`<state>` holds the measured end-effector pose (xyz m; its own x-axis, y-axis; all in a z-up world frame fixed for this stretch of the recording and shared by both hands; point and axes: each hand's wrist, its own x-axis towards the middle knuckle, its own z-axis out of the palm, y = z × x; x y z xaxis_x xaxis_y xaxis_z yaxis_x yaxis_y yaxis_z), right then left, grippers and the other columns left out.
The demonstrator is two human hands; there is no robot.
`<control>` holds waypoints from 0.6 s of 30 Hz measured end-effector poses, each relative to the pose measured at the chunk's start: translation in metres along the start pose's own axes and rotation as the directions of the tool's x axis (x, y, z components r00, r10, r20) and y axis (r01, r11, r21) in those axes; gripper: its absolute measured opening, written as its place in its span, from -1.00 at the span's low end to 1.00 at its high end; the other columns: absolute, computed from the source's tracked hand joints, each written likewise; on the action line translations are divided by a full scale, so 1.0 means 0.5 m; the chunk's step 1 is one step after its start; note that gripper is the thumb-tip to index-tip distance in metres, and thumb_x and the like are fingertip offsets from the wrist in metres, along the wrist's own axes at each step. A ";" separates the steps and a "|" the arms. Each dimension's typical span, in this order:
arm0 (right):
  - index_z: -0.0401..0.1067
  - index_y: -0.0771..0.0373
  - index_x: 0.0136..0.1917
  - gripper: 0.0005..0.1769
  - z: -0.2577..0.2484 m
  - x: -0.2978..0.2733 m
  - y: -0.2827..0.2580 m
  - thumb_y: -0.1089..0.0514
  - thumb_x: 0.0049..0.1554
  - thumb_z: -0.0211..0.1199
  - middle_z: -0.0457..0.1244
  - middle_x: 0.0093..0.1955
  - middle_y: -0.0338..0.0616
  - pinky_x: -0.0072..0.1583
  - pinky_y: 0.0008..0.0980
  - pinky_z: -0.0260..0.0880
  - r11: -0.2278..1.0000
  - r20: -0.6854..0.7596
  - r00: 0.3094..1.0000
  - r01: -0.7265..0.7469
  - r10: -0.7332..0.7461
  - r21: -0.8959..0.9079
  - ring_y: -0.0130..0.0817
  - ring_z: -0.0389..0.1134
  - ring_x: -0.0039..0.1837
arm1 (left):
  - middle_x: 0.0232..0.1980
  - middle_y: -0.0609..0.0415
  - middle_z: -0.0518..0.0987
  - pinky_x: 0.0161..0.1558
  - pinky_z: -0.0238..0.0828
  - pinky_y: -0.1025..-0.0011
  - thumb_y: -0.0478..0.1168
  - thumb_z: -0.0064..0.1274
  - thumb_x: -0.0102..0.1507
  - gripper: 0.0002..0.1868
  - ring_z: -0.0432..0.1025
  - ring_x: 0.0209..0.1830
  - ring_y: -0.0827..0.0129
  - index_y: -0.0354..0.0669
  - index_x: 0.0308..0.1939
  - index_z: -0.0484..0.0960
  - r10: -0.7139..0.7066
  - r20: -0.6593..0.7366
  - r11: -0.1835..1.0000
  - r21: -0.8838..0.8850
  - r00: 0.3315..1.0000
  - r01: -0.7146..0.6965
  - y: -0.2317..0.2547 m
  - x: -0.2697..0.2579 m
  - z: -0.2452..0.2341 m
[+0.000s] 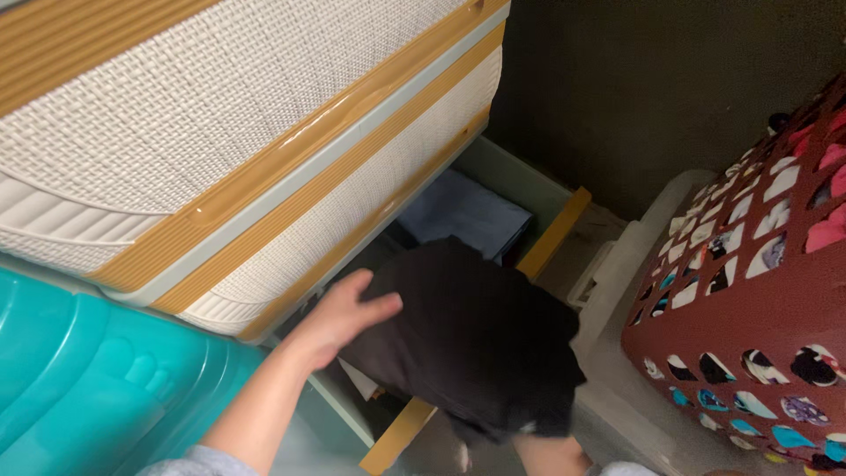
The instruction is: The person puts clothes into a drawer and closes it, then organizes items including papers, a bag, a plush toy, bottles, eyeglasses, and grooming tools on top of the storage drawers.
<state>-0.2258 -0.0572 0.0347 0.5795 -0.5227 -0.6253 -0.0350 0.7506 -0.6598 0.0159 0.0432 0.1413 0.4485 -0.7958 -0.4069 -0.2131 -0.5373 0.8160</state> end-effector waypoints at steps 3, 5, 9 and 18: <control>-0.11 0.13 0.67 -0.09 -0.007 -0.001 0.009 -0.35 0.23 -0.08 -0.04 0.66 0.01 0.55 0.04 -0.09 1.000 -0.014 1.000 -0.021 0.021 0.004 -0.05 -0.05 0.64 | 0.50 0.04 0.43 0.43 0.15 0.37 0.18 -0.06 0.32 -0.27 0.27 0.53 0.27 -0.12 0.48 0.34 0.097 -0.036 0.993 0.077 0.995 -0.094 -0.008 0.029 -0.004; -0.10 0.13 0.67 -0.10 -0.016 0.009 0.012 -0.35 0.23 -0.09 -0.04 0.66 0.01 0.55 0.04 -0.09 0.999 -0.030 0.999 -0.038 0.038 -0.004 -0.05 -0.06 0.64 | 0.54 0.04 0.36 0.45 0.04 0.38 0.16 -0.17 0.36 -0.30 0.17 0.56 0.30 -0.10 0.50 0.31 0.168 -0.084 0.985 0.046 0.982 -0.164 -0.037 0.048 0.008; -0.08 0.12 0.66 -0.11 -0.052 0.101 -0.025 -0.35 0.22 -0.11 -0.04 0.66 0.00 0.55 0.05 -0.09 0.997 -0.046 0.999 0.025 -0.022 0.067 -0.04 -0.06 0.64 | 0.51 -0.09 0.47 0.46 0.23 0.29 0.17 -0.27 0.42 -0.34 0.41 0.50 0.14 -0.06 0.52 0.31 0.064 -0.270 0.995 -0.051 0.961 -0.081 -0.111 0.096 0.036; -0.03 0.11 0.65 -0.13 -0.086 0.468 -0.175 -0.35 0.22 -0.14 -0.04 0.66 -0.03 0.56 0.07 -0.09 0.833 0.164 0.942 0.167 -0.293 0.528 -0.03 -0.06 0.64 | 0.66 -0.25 -0.62 0.41 0.27 0.00 0.14 0.34 0.17 0.26 -0.31 0.61 -0.49 0.80 0.55 -0.43 -0.330 -0.009 0.542 0.817 0.944 0.197 -0.125 0.139 0.067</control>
<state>-0.1222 -0.2625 -0.0719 0.6893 -0.6462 -0.3277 0.4977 0.7510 -0.4340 0.0312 0.0121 0.0485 0.5010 -0.5714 -0.6500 -0.7361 -0.6764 0.0272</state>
